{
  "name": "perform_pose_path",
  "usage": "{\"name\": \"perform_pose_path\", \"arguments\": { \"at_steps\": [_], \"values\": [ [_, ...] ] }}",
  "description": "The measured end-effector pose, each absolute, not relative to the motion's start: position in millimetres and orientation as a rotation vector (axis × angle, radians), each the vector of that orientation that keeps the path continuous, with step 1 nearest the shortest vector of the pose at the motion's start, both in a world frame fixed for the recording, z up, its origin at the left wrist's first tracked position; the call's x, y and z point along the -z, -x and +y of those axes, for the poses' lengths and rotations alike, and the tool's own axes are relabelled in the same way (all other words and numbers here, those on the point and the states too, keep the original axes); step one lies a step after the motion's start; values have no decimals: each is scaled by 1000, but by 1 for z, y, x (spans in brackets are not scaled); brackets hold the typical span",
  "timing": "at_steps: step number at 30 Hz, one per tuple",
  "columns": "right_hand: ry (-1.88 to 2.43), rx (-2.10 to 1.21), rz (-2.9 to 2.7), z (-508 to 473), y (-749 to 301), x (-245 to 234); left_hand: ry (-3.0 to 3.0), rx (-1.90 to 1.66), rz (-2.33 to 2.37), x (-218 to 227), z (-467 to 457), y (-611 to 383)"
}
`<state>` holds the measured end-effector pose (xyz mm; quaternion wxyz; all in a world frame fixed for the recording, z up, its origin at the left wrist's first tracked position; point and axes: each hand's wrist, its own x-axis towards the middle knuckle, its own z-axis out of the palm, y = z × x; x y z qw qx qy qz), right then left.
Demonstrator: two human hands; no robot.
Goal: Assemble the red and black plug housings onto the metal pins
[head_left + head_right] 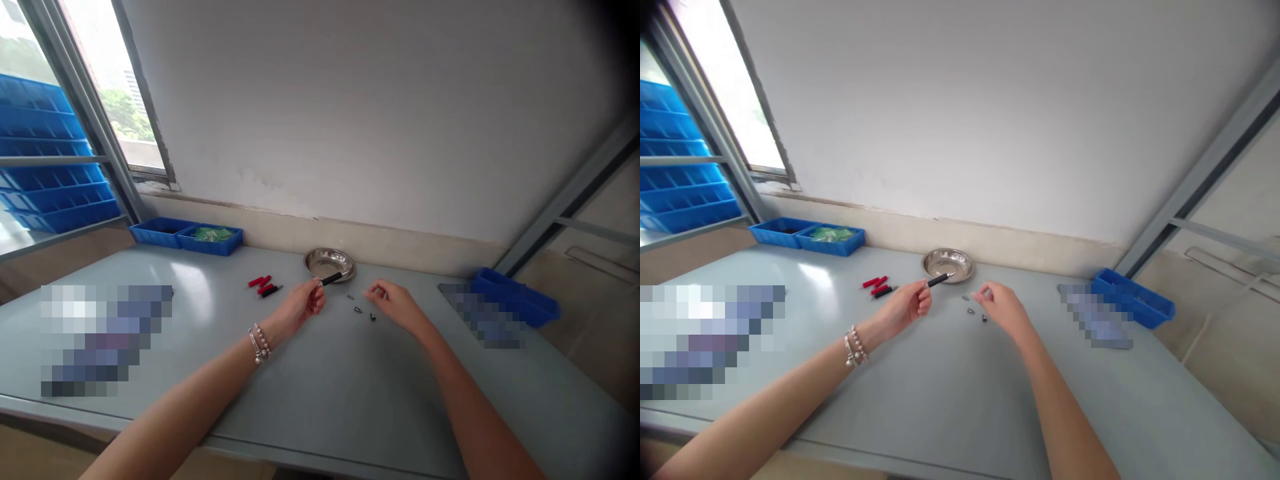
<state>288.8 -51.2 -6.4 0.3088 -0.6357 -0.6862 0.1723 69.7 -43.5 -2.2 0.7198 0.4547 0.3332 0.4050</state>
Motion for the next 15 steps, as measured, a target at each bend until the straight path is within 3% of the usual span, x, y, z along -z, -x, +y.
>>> {"name": "perform_pose_path", "arguments": {
  "at_steps": [4, 15],
  "values": [
    [1959, -481, -1853, -44, -301, 25, -1071, -909, 755, 4, -42, -68],
    [1982, -598, -1907, -45, -289, 26, -1144, -960, 764, 0, -43, -66]
  ]
}}
